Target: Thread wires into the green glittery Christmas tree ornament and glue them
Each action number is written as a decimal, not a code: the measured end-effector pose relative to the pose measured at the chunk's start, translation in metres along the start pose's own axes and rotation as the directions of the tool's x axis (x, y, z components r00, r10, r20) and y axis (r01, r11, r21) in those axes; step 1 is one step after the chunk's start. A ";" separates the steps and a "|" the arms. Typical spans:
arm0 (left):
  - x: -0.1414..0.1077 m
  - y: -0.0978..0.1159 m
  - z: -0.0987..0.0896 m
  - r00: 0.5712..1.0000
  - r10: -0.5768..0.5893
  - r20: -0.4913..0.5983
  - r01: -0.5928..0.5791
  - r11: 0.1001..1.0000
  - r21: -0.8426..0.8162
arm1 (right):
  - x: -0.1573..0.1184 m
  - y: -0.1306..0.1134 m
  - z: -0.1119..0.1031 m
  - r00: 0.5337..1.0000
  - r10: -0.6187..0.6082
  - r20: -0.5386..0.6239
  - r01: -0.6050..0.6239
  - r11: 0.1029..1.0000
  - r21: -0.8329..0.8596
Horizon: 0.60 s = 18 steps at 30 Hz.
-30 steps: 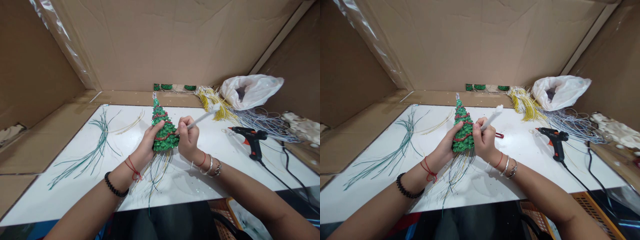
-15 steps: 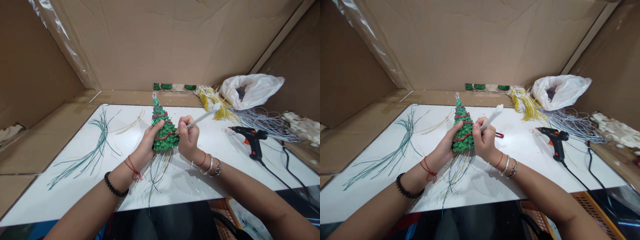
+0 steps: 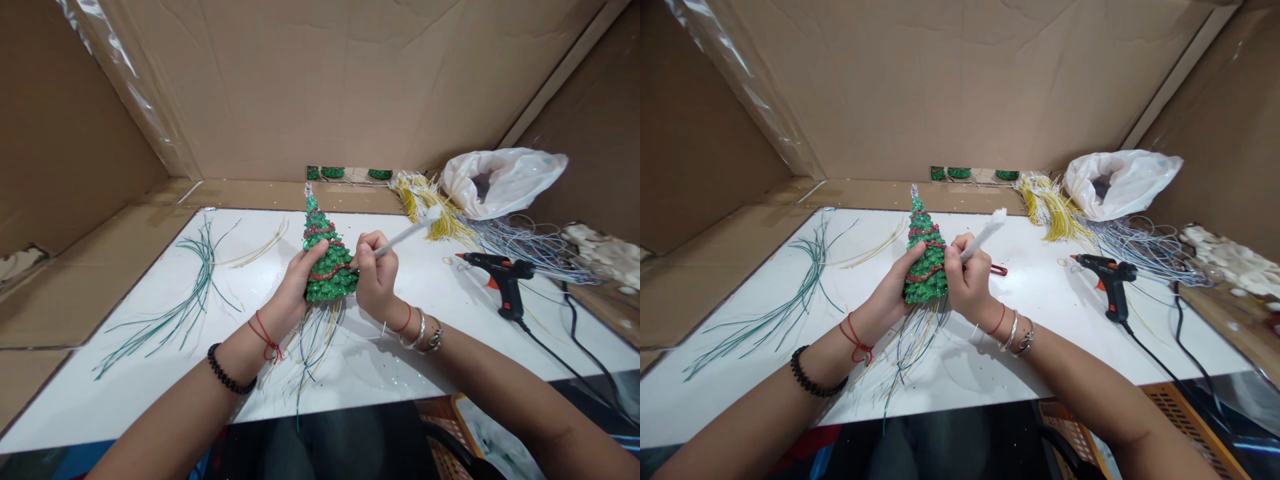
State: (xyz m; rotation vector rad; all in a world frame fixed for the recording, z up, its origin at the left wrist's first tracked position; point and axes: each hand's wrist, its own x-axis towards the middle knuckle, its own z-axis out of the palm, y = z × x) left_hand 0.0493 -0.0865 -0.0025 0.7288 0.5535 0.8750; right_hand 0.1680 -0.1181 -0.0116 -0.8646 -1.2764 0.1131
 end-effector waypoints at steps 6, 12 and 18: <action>-0.004 0.001 0.005 0.999 0.025 -0.029 -0.025 1.000 -0.002 | -0.002 0.003 0.001 0.999 -0.030 -0.016 0.031 0.999 0.014; -0.001 0.000 0.003 1.000 0.029 0.000 -0.029 0.999 -0.030 | -0.003 0.002 0.003 0.999 -0.047 -0.008 0.047 0.999 0.015; 0.000 0.000 0.003 0.999 0.036 0.006 -0.036 0.999 -0.029 | -0.004 0.004 0.003 0.998 -0.066 -0.018 0.066 0.998 0.019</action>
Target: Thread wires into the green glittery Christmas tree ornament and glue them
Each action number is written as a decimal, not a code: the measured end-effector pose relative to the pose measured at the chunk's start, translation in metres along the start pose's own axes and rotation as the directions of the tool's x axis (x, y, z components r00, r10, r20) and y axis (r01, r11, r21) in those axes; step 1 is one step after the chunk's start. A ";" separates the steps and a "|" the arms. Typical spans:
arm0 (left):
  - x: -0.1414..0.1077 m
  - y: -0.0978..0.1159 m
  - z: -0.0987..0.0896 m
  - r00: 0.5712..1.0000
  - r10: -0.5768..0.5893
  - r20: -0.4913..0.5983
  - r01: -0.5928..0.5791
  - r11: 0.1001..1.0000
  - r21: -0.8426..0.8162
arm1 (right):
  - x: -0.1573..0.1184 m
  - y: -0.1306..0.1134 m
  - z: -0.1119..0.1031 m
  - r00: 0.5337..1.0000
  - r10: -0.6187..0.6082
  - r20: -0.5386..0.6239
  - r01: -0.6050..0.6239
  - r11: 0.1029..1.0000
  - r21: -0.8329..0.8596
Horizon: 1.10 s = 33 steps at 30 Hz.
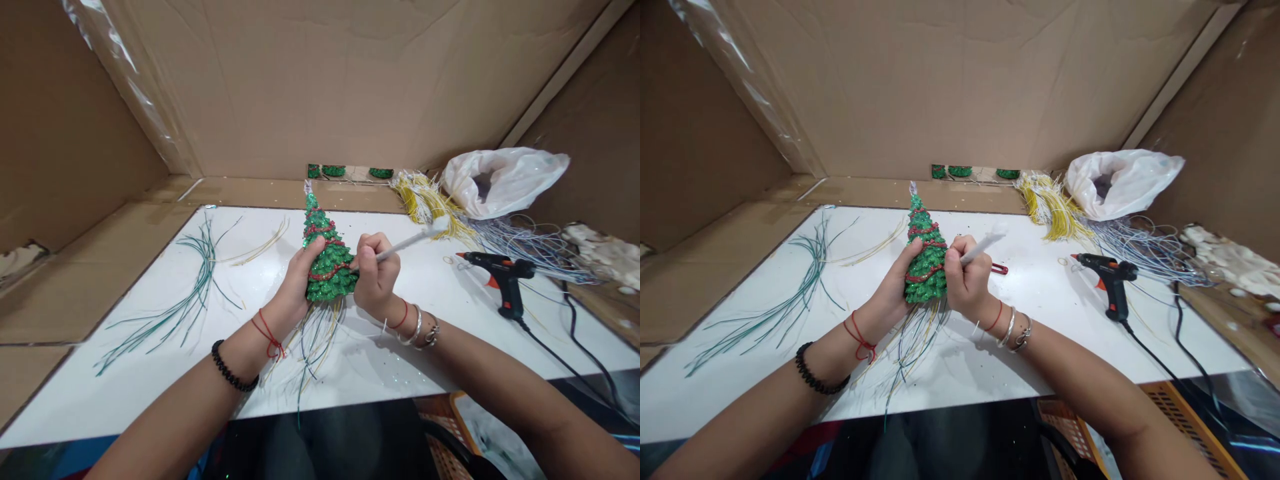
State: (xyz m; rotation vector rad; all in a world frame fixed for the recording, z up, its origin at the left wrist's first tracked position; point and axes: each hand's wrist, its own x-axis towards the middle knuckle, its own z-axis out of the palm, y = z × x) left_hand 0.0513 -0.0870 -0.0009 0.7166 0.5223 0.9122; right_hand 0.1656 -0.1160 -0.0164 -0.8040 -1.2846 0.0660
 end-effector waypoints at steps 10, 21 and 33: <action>-0.001 0.001 0.002 1.000 -0.002 0.001 0.002 1.000 0.002 | 0.000 0.001 0.000 1.000 -0.024 0.007 0.025 1.000 -0.010; 0.000 0.000 0.000 1.000 0.002 -0.007 -0.002 1.000 0.011 | 0.000 0.001 0.000 0.999 -0.040 0.004 0.040 0.999 -0.028; 0.001 0.000 0.000 1.000 0.007 0.014 -0.007 1.000 0.014 | -0.001 0.001 0.000 0.999 -0.045 0.008 0.045 0.998 -0.041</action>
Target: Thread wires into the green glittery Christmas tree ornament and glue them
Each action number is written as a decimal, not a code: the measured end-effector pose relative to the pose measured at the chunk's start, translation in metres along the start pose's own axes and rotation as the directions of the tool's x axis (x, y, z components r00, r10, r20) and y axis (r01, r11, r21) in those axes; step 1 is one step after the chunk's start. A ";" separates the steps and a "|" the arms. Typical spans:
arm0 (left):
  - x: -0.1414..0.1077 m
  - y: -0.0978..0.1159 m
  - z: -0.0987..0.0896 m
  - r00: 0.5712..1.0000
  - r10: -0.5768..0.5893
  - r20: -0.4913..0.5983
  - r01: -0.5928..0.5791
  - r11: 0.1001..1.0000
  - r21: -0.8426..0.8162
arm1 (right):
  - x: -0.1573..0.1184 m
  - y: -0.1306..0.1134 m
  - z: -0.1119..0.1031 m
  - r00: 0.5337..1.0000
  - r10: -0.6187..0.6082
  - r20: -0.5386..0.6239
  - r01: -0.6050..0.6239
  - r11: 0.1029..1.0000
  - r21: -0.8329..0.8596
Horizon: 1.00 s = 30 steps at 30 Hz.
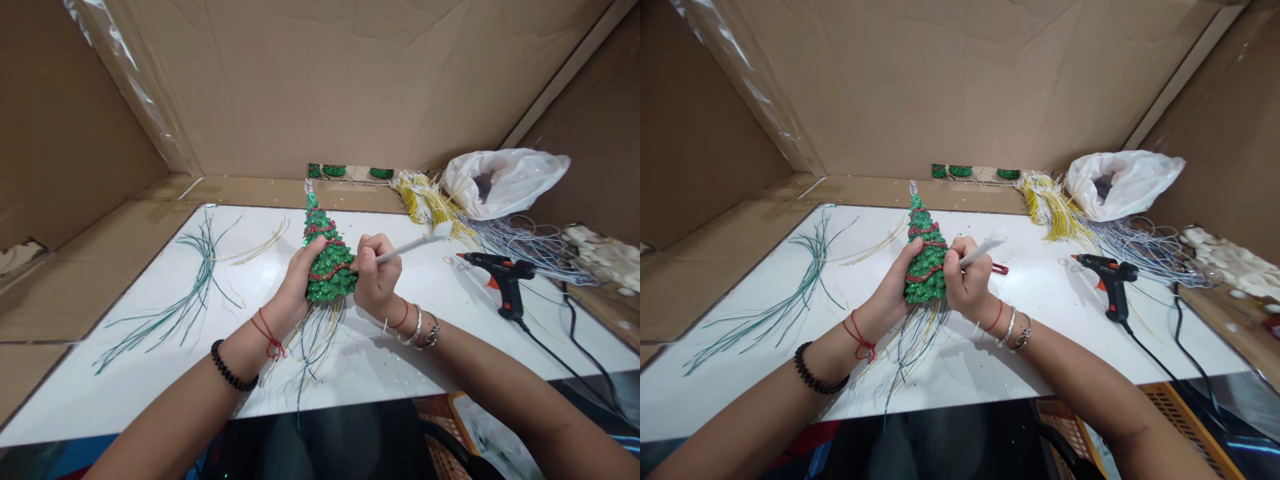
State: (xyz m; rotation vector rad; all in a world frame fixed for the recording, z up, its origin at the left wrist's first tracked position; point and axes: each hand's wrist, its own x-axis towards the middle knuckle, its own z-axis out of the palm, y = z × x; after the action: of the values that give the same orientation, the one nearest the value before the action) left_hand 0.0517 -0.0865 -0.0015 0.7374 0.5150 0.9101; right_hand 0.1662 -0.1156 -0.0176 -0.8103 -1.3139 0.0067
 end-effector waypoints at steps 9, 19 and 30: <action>-0.001 0.000 0.001 1.000 0.014 -0.012 -0.014 1.000 0.011 | 0.000 0.000 -0.001 1.000 0.009 0.005 -0.009 1.000 0.000; -0.002 0.001 0.003 0.999 0.026 -0.018 -0.026 0.999 0.025 | 0.000 -0.004 0.000 1.000 0.016 0.007 -0.016 0.999 -0.031; -0.001 0.000 0.003 0.999 0.039 -0.021 -0.038 0.998 0.043 | 0.001 -0.004 -0.001 1.000 0.014 0.017 -0.013 0.999 -0.042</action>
State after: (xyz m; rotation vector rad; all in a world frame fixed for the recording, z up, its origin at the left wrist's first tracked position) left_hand 0.0528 -0.0884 0.0009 0.7785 0.5421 0.9459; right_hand 0.1654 -0.1186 -0.0151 -0.8563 -1.3287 -0.0024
